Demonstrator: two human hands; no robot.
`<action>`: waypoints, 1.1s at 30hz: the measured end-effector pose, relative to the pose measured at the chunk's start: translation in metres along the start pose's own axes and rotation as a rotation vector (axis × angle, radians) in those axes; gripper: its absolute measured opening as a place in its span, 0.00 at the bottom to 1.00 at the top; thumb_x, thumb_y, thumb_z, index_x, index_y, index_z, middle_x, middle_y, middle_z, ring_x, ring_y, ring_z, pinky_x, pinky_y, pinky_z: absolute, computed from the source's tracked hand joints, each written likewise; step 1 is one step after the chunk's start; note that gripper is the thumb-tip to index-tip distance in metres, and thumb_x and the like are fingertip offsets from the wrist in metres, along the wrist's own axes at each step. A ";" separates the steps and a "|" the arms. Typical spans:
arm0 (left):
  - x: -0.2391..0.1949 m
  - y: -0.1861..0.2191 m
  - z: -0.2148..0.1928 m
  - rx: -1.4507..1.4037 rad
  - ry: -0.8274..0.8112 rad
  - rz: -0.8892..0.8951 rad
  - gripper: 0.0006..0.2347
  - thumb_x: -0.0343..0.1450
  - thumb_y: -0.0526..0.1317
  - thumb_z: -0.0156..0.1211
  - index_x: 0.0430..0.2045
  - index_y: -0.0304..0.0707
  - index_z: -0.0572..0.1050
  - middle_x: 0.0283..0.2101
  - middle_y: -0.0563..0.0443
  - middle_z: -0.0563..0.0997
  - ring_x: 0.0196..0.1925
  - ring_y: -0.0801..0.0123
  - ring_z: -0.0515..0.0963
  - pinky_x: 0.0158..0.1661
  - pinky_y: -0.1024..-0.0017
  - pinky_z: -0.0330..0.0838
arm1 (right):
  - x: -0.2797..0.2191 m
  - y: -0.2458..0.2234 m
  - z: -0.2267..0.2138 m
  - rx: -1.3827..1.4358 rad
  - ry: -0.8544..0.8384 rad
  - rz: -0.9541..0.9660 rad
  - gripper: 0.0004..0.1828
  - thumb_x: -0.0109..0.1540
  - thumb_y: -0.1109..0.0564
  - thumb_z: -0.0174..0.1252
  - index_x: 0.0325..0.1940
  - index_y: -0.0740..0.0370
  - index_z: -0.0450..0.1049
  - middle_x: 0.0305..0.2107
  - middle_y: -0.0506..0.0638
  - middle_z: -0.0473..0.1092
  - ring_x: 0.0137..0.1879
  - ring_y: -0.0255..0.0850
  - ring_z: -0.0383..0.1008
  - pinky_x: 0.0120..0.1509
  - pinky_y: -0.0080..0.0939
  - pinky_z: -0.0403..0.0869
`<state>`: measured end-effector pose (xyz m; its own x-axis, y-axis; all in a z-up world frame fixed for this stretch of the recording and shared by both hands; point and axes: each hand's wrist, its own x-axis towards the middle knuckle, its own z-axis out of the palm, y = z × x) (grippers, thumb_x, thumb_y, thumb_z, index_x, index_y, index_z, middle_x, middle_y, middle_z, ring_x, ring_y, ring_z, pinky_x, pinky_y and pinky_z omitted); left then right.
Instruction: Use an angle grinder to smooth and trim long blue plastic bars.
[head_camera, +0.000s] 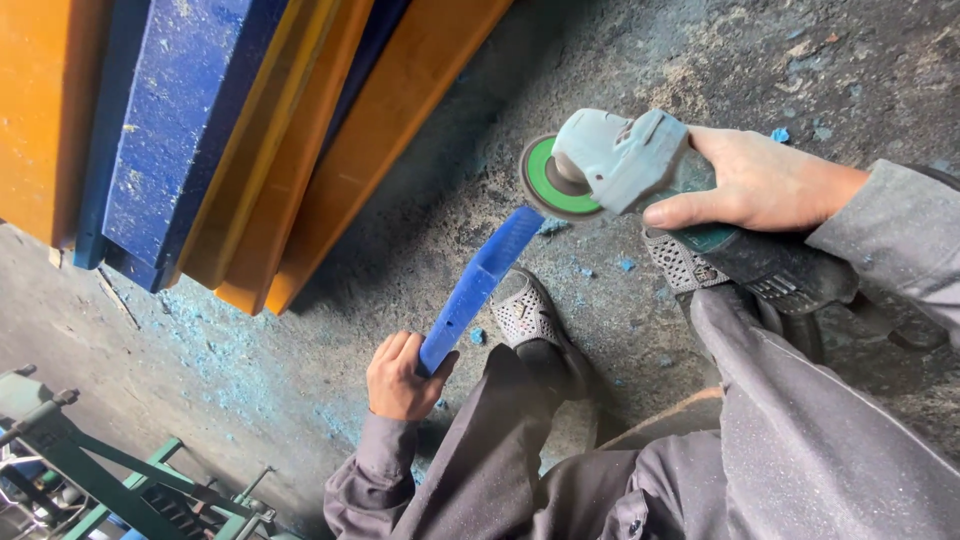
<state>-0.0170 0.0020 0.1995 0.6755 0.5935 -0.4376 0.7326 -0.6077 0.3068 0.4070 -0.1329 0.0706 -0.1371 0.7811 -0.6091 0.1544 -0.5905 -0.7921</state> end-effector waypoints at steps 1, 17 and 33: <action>0.001 -0.001 0.001 0.008 -0.002 -0.002 0.16 0.60 0.45 0.74 0.21 0.34 0.71 0.25 0.46 0.71 0.29 0.54 0.73 0.31 0.59 0.68 | -0.004 -0.006 0.000 0.035 -0.005 -0.003 0.47 0.49 0.33 0.66 0.64 0.63 0.68 0.50 0.57 0.75 0.58 0.45 0.75 0.63 0.46 0.69; 0.001 -0.006 -0.004 -0.006 -0.012 -0.005 0.16 0.60 0.44 0.75 0.21 0.33 0.71 0.25 0.45 0.71 0.29 0.53 0.73 0.31 0.58 0.68 | -0.007 -0.061 -0.001 0.166 -0.151 -0.014 0.47 0.48 0.32 0.66 0.66 0.57 0.68 0.50 0.51 0.75 0.57 0.41 0.76 0.62 0.44 0.70; 0.000 -0.002 -0.009 -0.002 -0.010 0.000 0.16 0.59 0.44 0.75 0.20 0.33 0.71 0.25 0.45 0.72 0.30 0.51 0.74 0.31 0.57 0.68 | -0.004 -0.029 0.005 0.067 -0.026 0.064 0.45 0.50 0.32 0.67 0.62 0.63 0.70 0.48 0.55 0.75 0.56 0.43 0.76 0.63 0.45 0.71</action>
<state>-0.0171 0.0081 0.2065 0.6744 0.5886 -0.4458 0.7330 -0.6061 0.3086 0.3986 -0.1199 0.0962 -0.1550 0.7363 -0.6586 0.0980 -0.6519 -0.7519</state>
